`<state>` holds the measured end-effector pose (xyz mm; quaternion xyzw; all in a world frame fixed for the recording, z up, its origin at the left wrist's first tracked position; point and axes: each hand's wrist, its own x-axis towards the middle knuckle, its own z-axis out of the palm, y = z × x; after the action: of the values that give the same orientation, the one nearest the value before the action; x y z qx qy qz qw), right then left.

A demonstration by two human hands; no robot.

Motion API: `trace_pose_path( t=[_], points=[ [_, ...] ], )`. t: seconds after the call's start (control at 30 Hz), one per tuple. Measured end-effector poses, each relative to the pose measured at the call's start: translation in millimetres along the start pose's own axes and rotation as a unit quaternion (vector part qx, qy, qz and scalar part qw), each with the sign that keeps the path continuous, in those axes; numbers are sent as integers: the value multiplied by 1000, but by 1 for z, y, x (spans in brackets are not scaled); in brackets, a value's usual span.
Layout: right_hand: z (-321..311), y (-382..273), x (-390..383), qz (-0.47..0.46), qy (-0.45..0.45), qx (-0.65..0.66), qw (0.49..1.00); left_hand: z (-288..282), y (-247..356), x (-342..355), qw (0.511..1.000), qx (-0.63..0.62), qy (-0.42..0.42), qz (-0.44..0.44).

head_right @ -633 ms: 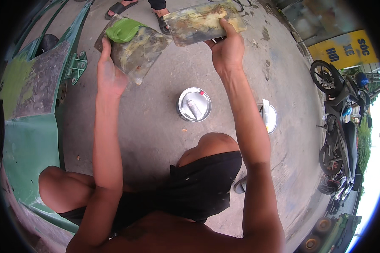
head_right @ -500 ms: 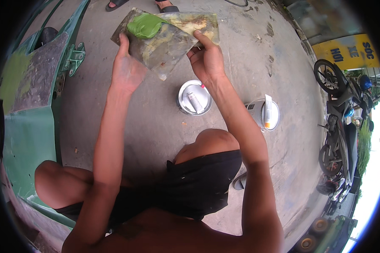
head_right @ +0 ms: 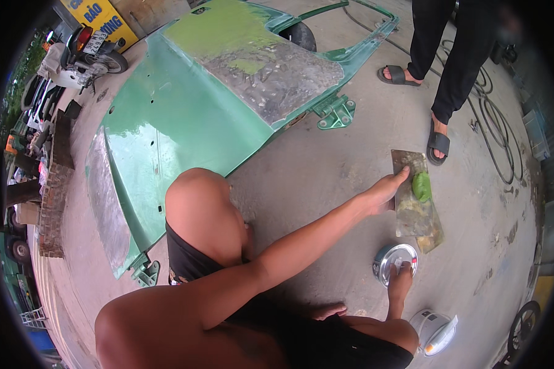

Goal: The person applies green body filler to a vehicle door panel using metal spreaders and sands it with a sanding block. They repeatedly mix the filler between two metal spreaders before smoothing it over the damaged area of the door.

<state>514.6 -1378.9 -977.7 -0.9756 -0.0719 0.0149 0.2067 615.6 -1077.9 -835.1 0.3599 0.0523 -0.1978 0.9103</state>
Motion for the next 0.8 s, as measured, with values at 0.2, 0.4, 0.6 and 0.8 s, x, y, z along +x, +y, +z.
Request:
trace_pose_path(
  t=[0.2,0.4,0.6,0.8],
  points=[
    [-91,-64,50,332,-91,624,702,9,1,18,945,130,255,158],
    [-209,-181,130,64,-45,419,905,-5,47,14,866,241,345,269],
    [-184,-225,167,-159,58,-62,984,2,72,4,806,240,388,376],
    [-139,-254,154,-182,26,-98,978,-25,82,-13,851,144,353,361]
  ],
)
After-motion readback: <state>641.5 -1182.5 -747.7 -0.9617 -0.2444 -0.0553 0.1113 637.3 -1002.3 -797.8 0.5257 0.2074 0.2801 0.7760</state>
